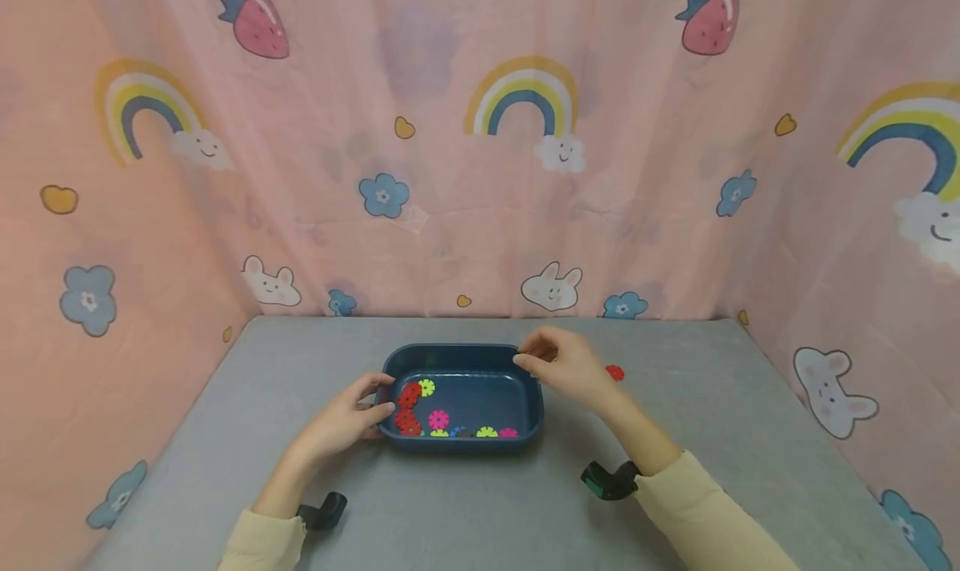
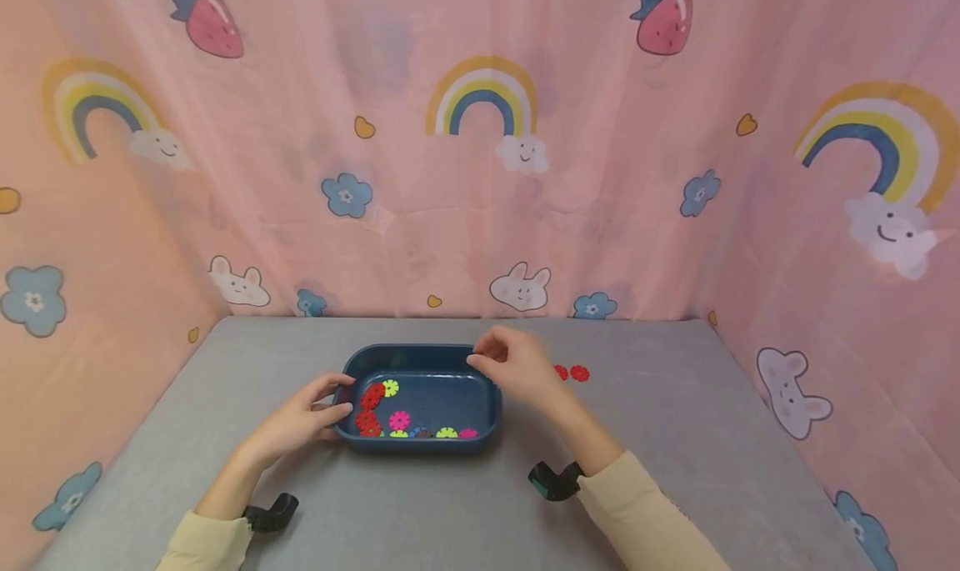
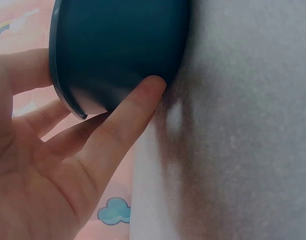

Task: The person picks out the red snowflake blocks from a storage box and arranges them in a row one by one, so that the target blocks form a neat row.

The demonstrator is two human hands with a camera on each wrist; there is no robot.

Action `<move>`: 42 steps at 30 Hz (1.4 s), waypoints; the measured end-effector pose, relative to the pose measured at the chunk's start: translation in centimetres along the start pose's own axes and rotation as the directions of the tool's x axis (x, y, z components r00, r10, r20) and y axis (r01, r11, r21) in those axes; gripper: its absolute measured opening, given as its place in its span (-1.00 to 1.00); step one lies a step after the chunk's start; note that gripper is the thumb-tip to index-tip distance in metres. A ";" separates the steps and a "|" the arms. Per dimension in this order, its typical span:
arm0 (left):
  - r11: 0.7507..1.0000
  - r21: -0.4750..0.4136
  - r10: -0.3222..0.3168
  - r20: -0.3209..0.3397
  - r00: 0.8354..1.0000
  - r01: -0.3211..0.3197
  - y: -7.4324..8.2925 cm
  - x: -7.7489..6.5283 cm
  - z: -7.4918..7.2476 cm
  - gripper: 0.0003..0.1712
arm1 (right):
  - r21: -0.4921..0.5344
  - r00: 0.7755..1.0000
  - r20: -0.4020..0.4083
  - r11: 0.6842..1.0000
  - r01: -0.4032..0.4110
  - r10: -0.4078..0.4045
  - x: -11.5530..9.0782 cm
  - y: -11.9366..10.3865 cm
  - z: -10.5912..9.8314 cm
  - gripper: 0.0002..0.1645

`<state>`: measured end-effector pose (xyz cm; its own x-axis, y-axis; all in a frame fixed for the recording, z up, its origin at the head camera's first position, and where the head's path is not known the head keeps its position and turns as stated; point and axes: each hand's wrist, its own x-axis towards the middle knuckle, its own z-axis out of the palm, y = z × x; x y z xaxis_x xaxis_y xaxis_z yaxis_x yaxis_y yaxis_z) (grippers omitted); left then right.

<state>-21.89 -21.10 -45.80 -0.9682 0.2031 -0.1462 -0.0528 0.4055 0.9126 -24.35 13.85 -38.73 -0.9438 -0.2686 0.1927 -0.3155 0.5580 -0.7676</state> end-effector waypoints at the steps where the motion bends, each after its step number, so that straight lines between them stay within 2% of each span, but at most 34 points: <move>1: 1.000 0.004 0.001 0.000 1.000 -0.001 -0.1 0.0 0.0 -0.45 | 0.002 1.000 0.007 1.000 0.002 -0.002 0.1 -0.3 0.5 -0.81; 12: 1.000 0.002 -0.004 -0.005 1.000 0.004 -0.1 0.1 -0.1 -0.46 | 0.033 0.988 0.137 0.998 0.061 -0.065 1.5 -2.2 5.6 -0.85; 16: 1.000 -0.005 -0.006 0.006 1.000 0.006 0.1 0.1 -0.3 -0.44 | 0.036 0.980 0.191 0.998 0.056 -0.062 2.1 -2.8 7.4 -0.83; 23: 1.000 -0.014 0.006 0.034 0.999 -0.005 0.2 -0.1 -0.5 -0.45 | 0.071 0.959 0.259 0.993 0.095 -0.111 3.0 -2.9 10.5 -0.83; 27: 1.000 -0.016 0.021 0.047 0.999 -0.020 0.1 -0.2 -0.7 -0.45 | 0.054 0.943 0.318 0.995 0.089 -0.102 3.5 -2.8 12.3 -0.82; 32: 0.999 -0.030 0.034 0.056 0.998 -0.032 0.1 -0.1 -0.8 -0.45 | -0.004 0.911 0.404 0.996 0.091 -0.081 4.0 -3.0 13.9 -0.78; 39: 0.999 -0.011 0.043 0.050 0.998 -0.042 0.0 -0.2 -0.7 -0.46 | -0.086 0.868 0.486 0.983 0.162 -0.101 4.5 -2.5 15.3 -0.80; 42: 0.999 -0.005 0.038 0.046 0.998 -0.038 -0.1 -0.1 -0.6 -0.46 | -0.103 0.859 0.499 0.976 0.191 -0.115 4.6 -2.2 15.7 -0.78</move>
<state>-21.92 -21.73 -45.60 -0.9572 0.2593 -0.1284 -0.0167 0.3934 0.9192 -26.47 -0.97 -45.77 -0.7250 -0.6869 -0.0514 -0.4981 0.5744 -0.6496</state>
